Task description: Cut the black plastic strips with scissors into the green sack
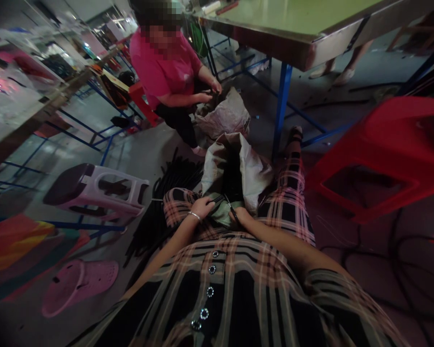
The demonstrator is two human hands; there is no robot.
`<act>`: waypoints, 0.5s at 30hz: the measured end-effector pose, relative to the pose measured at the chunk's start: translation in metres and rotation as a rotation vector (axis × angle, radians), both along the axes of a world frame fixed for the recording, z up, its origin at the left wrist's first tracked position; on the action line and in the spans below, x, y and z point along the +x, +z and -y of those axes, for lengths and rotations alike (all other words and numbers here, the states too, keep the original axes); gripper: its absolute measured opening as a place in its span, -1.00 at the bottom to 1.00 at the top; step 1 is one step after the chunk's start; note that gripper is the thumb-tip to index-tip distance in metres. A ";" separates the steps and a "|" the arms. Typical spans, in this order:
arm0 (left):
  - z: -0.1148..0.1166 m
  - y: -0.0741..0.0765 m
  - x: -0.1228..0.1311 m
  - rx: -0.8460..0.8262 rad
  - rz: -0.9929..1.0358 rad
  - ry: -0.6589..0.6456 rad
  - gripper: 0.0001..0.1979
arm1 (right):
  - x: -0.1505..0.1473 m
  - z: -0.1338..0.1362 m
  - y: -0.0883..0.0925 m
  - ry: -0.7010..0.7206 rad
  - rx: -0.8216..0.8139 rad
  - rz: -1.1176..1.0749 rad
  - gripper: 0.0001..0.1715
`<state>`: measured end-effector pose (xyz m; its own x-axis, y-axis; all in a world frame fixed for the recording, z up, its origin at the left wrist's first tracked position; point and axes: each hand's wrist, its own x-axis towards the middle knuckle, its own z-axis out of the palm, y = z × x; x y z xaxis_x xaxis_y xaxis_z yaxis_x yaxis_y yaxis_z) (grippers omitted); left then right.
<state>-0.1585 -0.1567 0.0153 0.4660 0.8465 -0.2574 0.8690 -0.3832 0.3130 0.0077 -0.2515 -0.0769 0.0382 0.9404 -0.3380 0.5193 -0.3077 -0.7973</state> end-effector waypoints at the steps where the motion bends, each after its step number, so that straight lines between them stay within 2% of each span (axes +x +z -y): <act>1: -0.001 0.000 0.000 0.001 0.007 0.010 -0.68 | 0.000 0.000 0.001 0.013 0.000 -0.011 -0.69; 9: 0.004 0.006 0.004 0.034 0.063 0.025 -0.70 | -0.001 0.009 0.023 0.139 0.015 -0.158 -0.74; 15: 0.013 0.009 0.010 0.015 0.055 -0.010 -0.73 | -0.001 0.013 0.030 0.141 0.022 -0.197 -0.72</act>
